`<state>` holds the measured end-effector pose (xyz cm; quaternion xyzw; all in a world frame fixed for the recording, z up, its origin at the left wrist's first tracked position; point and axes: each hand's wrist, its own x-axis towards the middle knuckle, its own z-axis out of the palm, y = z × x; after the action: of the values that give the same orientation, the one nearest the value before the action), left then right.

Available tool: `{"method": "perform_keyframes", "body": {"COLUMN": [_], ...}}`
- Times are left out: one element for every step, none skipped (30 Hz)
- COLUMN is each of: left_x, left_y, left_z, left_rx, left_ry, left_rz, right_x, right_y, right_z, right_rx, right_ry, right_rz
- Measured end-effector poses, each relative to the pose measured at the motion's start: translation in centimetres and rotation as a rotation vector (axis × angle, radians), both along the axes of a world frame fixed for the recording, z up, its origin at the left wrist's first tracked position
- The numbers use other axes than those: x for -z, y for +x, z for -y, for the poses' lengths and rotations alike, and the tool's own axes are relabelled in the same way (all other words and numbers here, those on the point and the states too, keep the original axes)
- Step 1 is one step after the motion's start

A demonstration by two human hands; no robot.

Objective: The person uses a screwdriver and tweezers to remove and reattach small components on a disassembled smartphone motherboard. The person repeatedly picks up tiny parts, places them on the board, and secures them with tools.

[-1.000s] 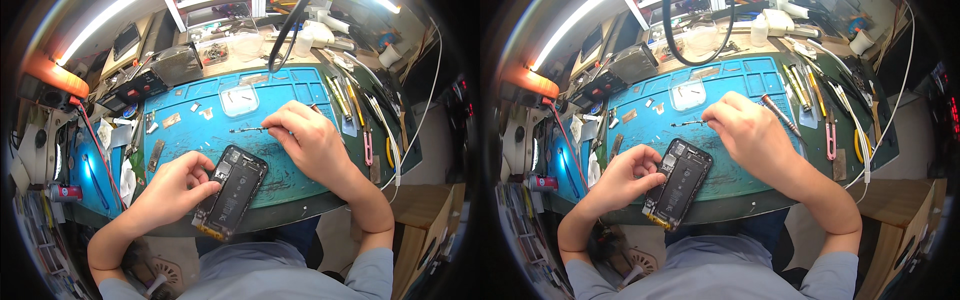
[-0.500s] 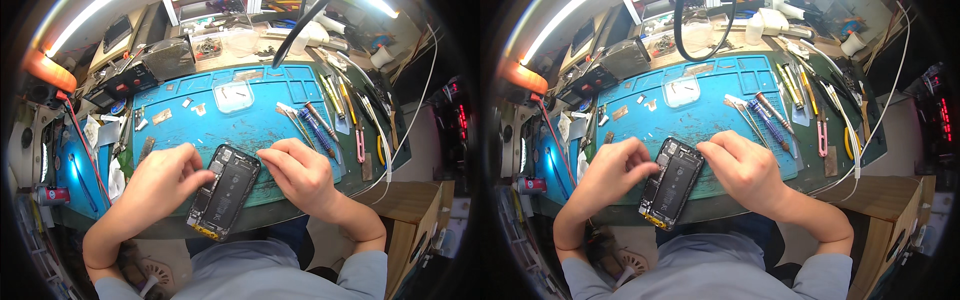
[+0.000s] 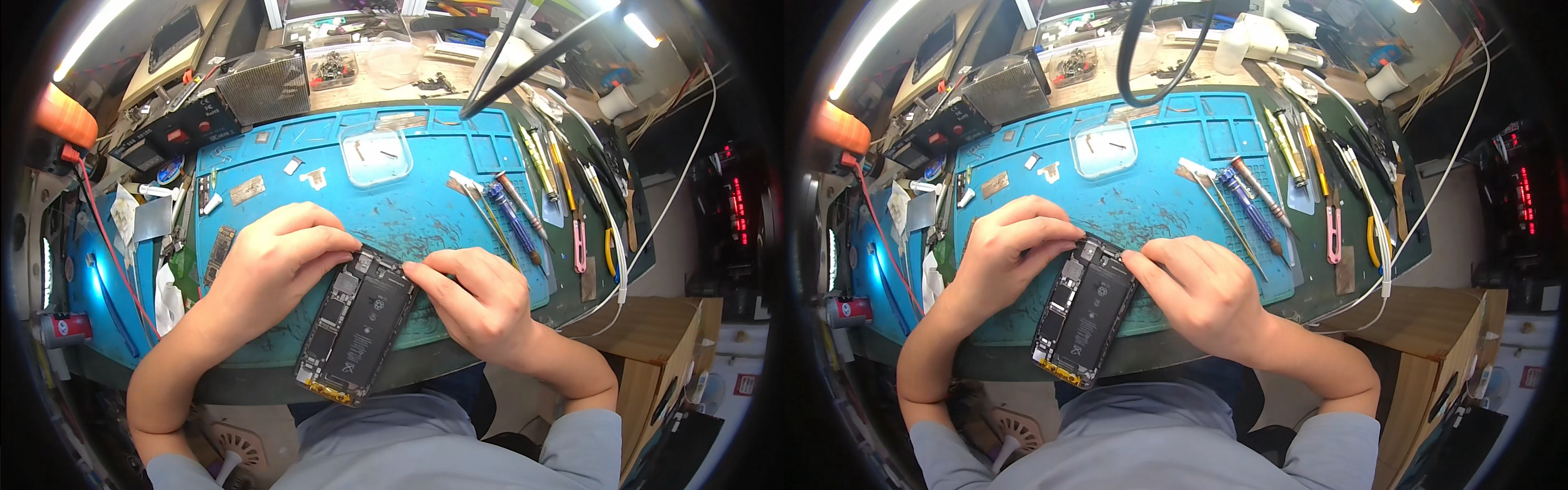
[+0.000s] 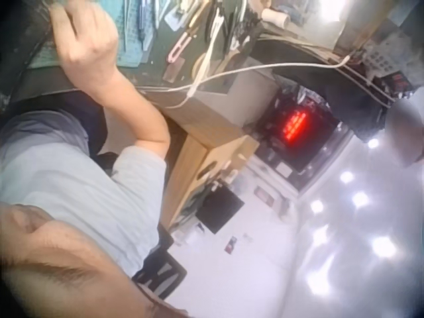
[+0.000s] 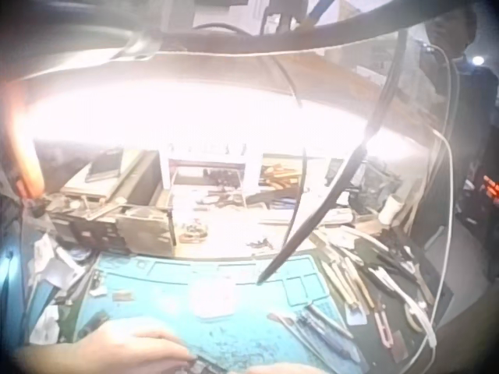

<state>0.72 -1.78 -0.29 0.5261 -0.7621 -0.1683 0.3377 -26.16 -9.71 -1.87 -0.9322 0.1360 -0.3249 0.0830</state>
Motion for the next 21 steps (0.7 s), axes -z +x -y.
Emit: {"method": "perform_keyframes", "body": {"left_x": [0.1, 0.2, 0.3, 0.5, 0.6, 0.6, 0.7, 0.8, 0.9, 0.9, 1.0, 1.2, 1.4, 1.5, 1.5, 1.6, 1.6, 1.6, 1.7, 1.7, 1.7], "left_y": [0.1, 0.1, 0.0, 0.0, -0.2, -0.4, -0.4, -0.4, -0.5, -0.6, -0.5, -0.5, -0.4, -0.4, -0.4, -0.5, -0.5, -0.5, -0.6, -0.5, -0.5], "left_z": [0.0, 0.0, 0.0, 0.0, 0.2, 0.3, 0.2, 0.3, 0.4, 0.4, 0.3, 0.2, 0.3, 0.2, 0.2, 0.2, 0.3, 0.4, 0.4, 0.4, 0.3], "left_rx": [0.002, 0.006, 0.005, 0.004, 0.008, 0.002, -0.004, -0.006, 0.0, 0.005, -0.002, -0.009, -0.002, -0.002, -0.004, -0.007, 0.002, 0.009, 0.016, 0.022, 0.028], "left_ry": [-0.017, -0.036, -0.054, -0.071, -0.092, -0.109, -0.127, -0.152, -0.171, -0.182, -0.191, -0.199, -0.237, -0.25, -0.262, -0.273, -0.282, -0.29, -0.299, -0.307, -0.315], "left_rz": [0.005, 0.009, 0.02, 0.03, 0.038, 0.052, 0.066, 0.073, 0.07, 0.071, 0.08, 0.087, 0.094, 0.1, 0.107, 0.114, 0.115, 0.116, 0.118, 0.125, 0.131], "right_x": [0.0, 0.0, -0.1, -0.1, -0.2, -0.3, -0.3, -0.3, -0.1, -0.3, -0.7, -1.1, -1.2, -1.2, -1.6, -1.8, -1.7, -1.7, -1.7, -1.9, -2.0], "right_y": [0.0, 0.0, 0.1, 0.1, 0.0, 0.0, 0.0, -0.1, -0.2, -0.6, -1.1, -1.7, -2.4, -3.0, -3.3, -3.6, -3.8, -3.9, -3.9, -3.8, -3.8], "right_z": [-0.1, -0.1, -0.2, -0.3, -0.3, -0.2, -0.2, -0.2, -0.1, -0.1, 0.1, 0.4, 0.9, 1.2, 1.2, 1.6, 1.5, 1.4, 1.3, 1.3, 1.3], "right_rx": [0.001, 0.004, 0.008, 0.013, 0.011, 0.009, 0.008, 0.012, 0.017, 0.022, 0.044, 0.124, 0.203, 0.28, 0.361, 0.389, 0.405, 0.418, 0.423, 0.425, 0.427], "right_ry": [0.001, 0.013, 0.025, 0.037, 0.043, 0.049, 0.055, 0.045, 0.035, 0.024, 0.045, 0.011, -0.022, -0.048, -0.049, -0.074, -0.094, -0.114, -0.114, -0.117, -0.12], "right_rz": [-0.001, 0.003, 0.006, 0.009, 0.007, 0.005, 0.003, 0.02, 0.036, 0.053, 0.045, 0.039, 0.03, 0.026, -0.052, -0.107, -0.155, -0.202, -0.234, -0.264, -0.295]}}
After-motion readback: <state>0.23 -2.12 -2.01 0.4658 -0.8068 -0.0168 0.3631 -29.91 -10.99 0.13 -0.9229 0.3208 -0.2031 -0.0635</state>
